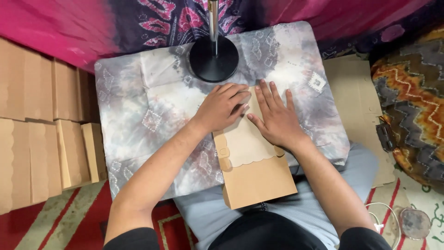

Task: Assembling a cardboard box by folding and tucking flaps from a flat template

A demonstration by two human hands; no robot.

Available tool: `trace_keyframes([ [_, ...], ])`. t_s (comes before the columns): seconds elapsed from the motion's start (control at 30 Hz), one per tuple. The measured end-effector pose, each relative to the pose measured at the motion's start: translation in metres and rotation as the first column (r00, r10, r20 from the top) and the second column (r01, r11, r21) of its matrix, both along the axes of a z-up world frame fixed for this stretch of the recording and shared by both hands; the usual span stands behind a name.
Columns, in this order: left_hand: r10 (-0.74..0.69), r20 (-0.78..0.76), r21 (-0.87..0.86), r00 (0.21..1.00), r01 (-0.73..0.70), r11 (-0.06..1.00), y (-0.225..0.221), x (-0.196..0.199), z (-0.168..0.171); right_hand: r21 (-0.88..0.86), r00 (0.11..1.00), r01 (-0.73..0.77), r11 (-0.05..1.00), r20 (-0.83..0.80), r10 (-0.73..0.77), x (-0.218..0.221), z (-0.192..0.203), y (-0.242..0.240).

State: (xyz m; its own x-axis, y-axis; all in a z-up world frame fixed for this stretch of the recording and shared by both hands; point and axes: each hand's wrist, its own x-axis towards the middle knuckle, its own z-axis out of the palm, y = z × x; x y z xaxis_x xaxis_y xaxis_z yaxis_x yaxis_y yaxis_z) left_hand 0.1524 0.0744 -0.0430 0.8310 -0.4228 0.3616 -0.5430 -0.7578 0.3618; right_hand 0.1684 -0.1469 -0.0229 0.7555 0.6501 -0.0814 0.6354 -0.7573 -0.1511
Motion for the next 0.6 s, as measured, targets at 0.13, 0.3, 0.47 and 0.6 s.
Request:
trace_keyframes([
  [0.13, 0.000, -0.006, 0.008, 1.000, 0.000, 1.000, 0.000, 0.002, -0.001, -0.020, 1.000, 0.007, 1.000, -0.024, -0.008, -0.014, -0.002, -0.007],
  [0.3, 0.004, -0.026, 0.030, 1.000, -0.003, 1.000, 0.000, 0.002, -0.002, -0.055, 0.999, -0.008, 0.998, -0.051, 0.005, -0.043, 0.001, -0.021],
  [0.47, 0.003, -0.023, 0.030, 1.000, -0.003, 1.000, -0.001, 0.000, 0.003, -0.075, 0.996, -0.014, 0.997, -0.085, 0.008, -0.044, 0.000, -0.025],
  [0.6, 0.009, -0.029, 0.035, 1.000, -0.008, 0.999, -0.002, 0.001, 0.004, -0.051, 0.998, -0.043, 0.998, -0.046, 0.040, -0.023, -0.003, -0.016],
])
